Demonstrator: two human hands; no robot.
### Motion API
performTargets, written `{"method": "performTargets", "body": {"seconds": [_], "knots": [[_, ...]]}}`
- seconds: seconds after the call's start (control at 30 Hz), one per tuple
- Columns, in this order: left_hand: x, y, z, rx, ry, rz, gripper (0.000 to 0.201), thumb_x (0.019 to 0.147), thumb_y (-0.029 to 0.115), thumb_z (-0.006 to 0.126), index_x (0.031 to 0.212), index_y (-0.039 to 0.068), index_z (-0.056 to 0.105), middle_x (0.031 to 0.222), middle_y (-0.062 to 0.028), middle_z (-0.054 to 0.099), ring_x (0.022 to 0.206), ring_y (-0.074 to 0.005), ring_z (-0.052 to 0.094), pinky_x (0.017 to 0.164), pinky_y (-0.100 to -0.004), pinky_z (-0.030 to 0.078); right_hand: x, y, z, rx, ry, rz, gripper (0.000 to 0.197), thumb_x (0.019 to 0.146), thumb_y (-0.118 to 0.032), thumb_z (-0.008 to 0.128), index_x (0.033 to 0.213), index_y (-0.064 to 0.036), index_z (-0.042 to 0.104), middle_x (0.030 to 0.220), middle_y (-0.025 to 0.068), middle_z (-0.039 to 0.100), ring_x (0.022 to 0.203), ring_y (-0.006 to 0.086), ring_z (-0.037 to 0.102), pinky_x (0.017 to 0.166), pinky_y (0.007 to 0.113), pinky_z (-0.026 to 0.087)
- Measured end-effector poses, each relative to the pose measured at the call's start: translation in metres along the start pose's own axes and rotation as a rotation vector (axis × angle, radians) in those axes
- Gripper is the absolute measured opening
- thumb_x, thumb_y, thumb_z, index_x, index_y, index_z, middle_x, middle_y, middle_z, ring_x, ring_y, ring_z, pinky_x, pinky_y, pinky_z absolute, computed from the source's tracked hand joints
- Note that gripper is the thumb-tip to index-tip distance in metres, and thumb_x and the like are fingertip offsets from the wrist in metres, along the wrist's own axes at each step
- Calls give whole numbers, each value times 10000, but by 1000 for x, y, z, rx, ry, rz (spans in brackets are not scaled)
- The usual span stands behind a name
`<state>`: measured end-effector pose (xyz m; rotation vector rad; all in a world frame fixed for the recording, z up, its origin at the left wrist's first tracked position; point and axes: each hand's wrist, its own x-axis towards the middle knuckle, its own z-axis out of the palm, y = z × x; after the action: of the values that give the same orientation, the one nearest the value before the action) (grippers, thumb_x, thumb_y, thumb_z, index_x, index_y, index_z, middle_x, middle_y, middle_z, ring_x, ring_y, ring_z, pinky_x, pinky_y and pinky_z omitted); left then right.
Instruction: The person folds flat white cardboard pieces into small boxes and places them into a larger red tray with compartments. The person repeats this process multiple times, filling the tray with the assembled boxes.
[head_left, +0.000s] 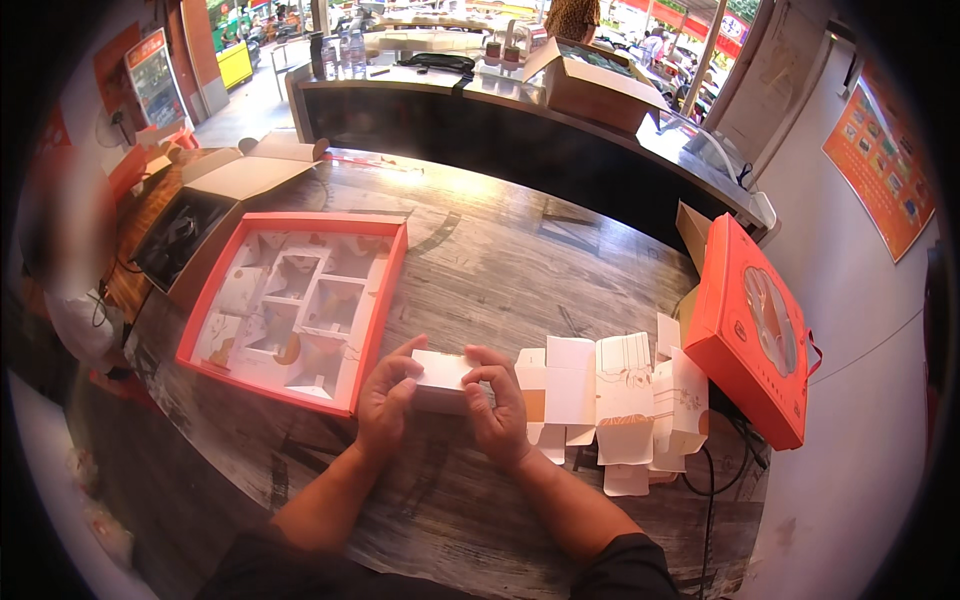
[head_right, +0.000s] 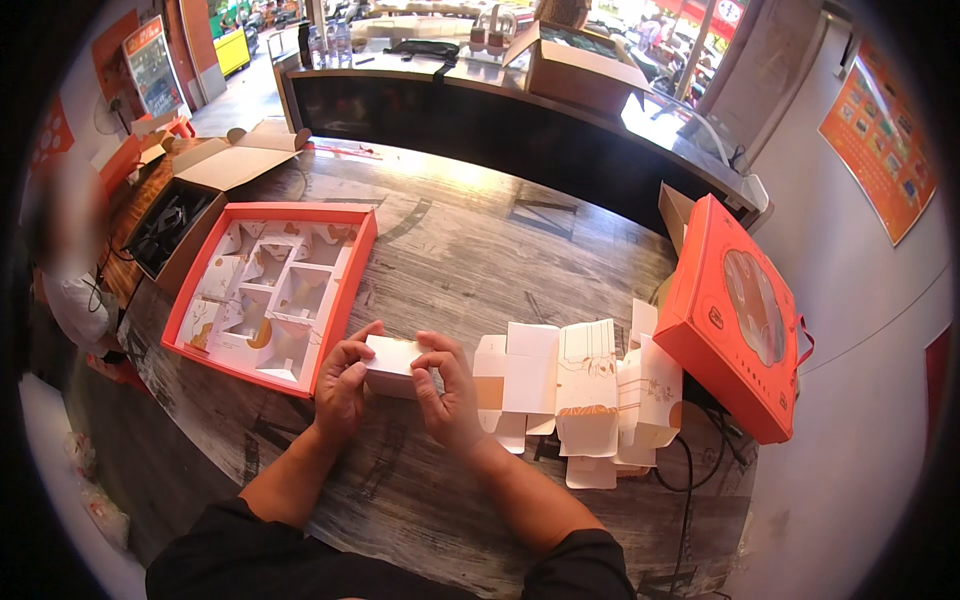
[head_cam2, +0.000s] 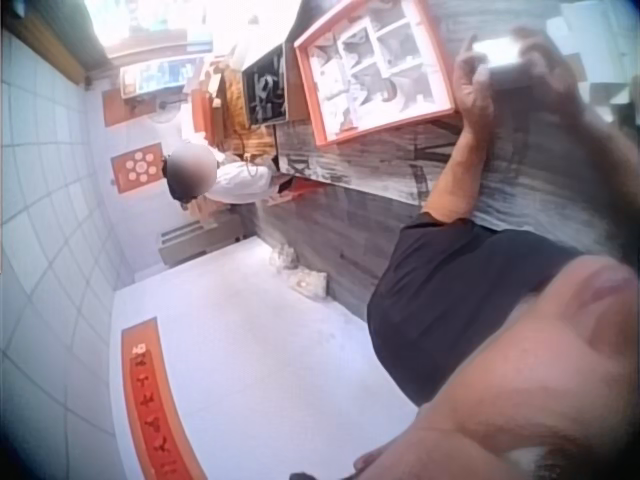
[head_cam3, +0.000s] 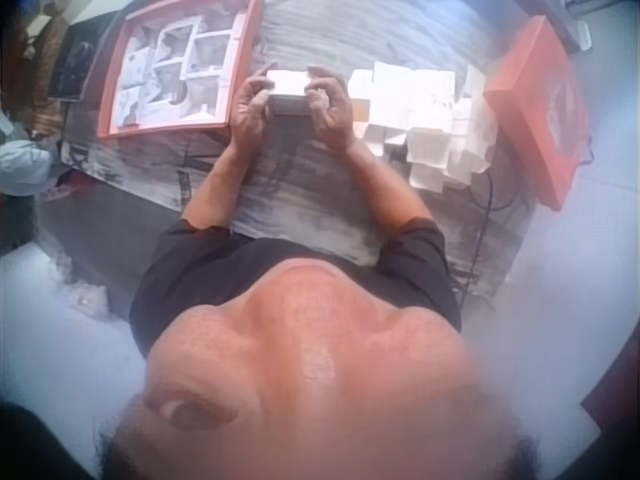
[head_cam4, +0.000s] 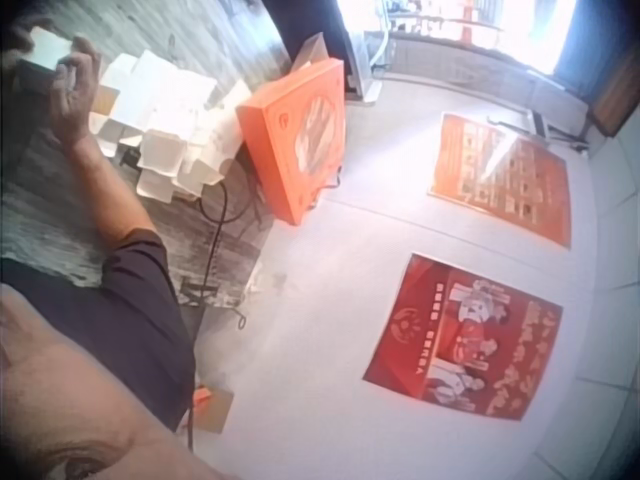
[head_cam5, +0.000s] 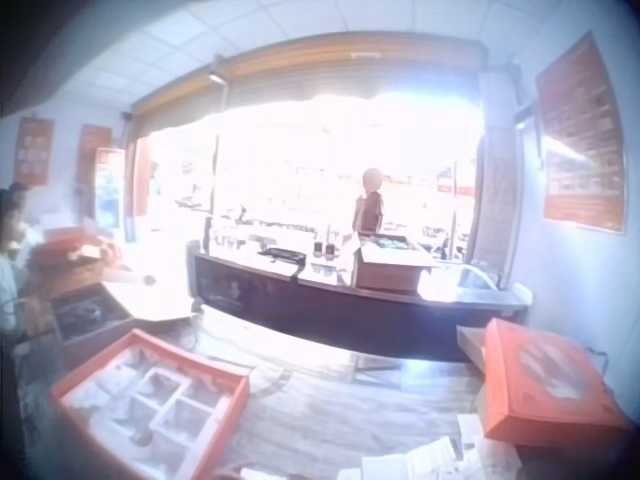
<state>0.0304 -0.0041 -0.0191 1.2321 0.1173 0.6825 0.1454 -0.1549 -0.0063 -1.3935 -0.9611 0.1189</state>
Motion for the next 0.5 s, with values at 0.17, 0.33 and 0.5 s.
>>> {"method": "performTargets", "body": {"seconds": [0.17, 0.33, 0.5], "knots": [[-3, -2, -4, 72, -8, -24, 293, 936, 9, 523, 1225, 29, 569, 1477, -192, 523, 1320, -230, 516, 1126, -372, 396, 0, 3, 7, 28, -7, 2, 277, 941, -23, 560, 1218, -33, 570, 1400, 190, 544, 1319, 322, 522, 1138, 422, 387], [0, 2, 4, -9, -50, -110, 481, 926, 83, 546, 1398, 37, 467, 1390, -142, 570, 1241, -194, 564, 1105, -369, 430, -10, 14, 9, 220, 20, 196, 518, 903, -4, 513, 1420, -11, 481, 1418, 161, 531, 1339, 270, 497, 1155, 393, 370], [0, 2, 1, -18, 1, -193, 500, 960, 100, 539, 1445, 22, 442, 1320, -116, 571, 1256, -191, 539, 1100, -346, 424, -8, 11, 9, 283, -63, 265, 605, 956, -63, 583, 1522, -17, 376, 1473, 142, 478, 1338, 231, 483, 1150, 373, 373]]}}
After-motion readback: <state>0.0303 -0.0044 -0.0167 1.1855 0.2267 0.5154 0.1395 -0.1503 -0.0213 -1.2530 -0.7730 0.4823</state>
